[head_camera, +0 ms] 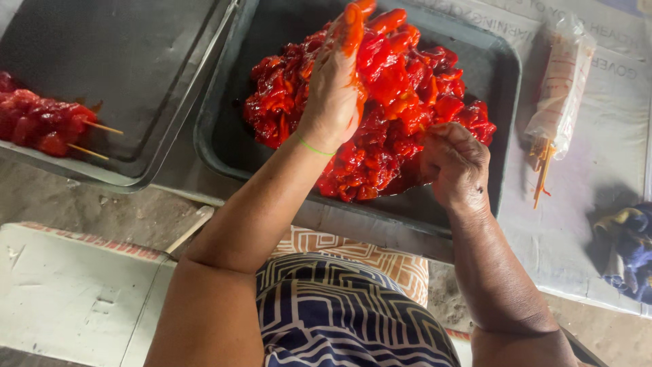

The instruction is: The person skewers marinated meat onto wooden sticks by hand from a tray and places the finished skewers onto a separate metal tray.

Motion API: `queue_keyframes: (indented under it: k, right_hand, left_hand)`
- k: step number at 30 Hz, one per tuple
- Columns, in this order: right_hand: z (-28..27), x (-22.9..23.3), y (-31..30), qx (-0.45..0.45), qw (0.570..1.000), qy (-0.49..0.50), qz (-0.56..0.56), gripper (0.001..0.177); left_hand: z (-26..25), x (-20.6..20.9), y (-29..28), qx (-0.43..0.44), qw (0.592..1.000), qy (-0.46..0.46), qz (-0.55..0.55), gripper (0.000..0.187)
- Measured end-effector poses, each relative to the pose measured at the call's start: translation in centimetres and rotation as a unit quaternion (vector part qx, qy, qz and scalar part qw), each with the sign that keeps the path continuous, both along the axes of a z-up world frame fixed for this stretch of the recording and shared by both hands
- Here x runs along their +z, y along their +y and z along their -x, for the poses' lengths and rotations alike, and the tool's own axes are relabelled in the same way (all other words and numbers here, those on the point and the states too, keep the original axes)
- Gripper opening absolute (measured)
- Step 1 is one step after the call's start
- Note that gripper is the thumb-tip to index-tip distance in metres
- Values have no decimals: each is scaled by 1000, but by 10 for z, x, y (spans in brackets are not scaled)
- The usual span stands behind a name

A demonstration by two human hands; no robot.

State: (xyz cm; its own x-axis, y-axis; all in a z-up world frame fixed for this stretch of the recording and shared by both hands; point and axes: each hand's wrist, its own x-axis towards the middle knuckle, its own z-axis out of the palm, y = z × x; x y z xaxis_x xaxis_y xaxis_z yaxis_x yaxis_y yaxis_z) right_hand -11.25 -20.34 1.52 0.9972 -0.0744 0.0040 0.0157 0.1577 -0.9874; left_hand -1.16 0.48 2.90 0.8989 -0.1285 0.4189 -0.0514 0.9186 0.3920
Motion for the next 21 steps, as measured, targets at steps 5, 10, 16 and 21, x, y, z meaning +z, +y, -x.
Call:
queue_keyframes:
  k: [5,10,16,21]
  right_hand:
    - [-2,1,-3,-6,1000,-28,-4,9]
    - [-5,2,-2,-12,996,-63,62,10]
    - [0,4,5,-41,981,-123,146,8]
    - [10,1,10,-72,972,-169,149,6]
  left_hand:
    - [16,-3,-19,-33,988,27,-150,22]
    - [15,-22,-33,-5,986,2,-166,15]
    - [21,-5,-25,-5,985,-21,-171,21]
    - [24,20,19,-12,964,98,-246,18]
